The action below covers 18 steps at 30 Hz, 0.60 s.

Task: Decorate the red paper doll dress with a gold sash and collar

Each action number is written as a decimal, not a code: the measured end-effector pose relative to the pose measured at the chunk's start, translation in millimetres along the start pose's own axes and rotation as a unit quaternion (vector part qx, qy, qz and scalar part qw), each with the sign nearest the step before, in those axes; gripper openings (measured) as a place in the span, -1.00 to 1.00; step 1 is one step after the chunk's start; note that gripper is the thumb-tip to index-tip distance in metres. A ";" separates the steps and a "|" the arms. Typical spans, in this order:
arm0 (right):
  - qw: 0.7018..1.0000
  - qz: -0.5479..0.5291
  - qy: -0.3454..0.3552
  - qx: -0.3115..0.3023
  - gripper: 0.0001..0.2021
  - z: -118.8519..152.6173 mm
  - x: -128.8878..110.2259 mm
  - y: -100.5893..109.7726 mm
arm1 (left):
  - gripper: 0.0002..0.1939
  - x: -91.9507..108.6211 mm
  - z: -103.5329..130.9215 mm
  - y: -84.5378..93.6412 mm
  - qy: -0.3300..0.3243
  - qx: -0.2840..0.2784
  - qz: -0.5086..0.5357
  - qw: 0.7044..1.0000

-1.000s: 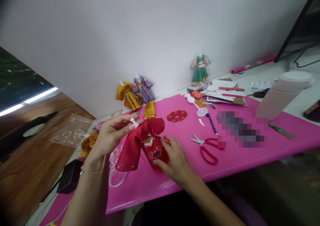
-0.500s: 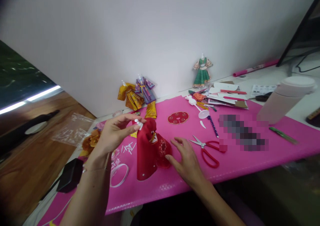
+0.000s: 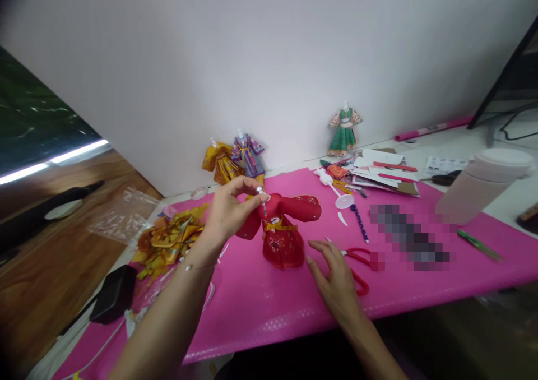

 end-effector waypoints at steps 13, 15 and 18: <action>0.996 -0.073 -0.039 -0.028 -0.73 -7.6 -7.8 -9.0 | -0.87 -10.5 5.4 -3.3 -0.008 0.038 -0.015 0.999; 0.991 -0.101 -0.072 -0.056 -0.71 -8.1 -9.3 -16.9 | -0.85 -11.0 8.7 -1.4 -0.010 0.036 -0.018 0.999; 0.977 -0.159 -0.107 -0.092 -0.67 -5.8 -13.4 -30.2 | -0.81 -9.7 25.5 9.4 -0.028 0.085 -0.047 0.995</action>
Point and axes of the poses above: each hand's wrist, its own z-axis away from the middle knuckle, its own y-axis out of the back of the hand, x = y × z, the point moved 7 cm from there along -z, towards the middle knuckle, and after that the axes turned 12 degrees about -x, right-handed, at the moved point
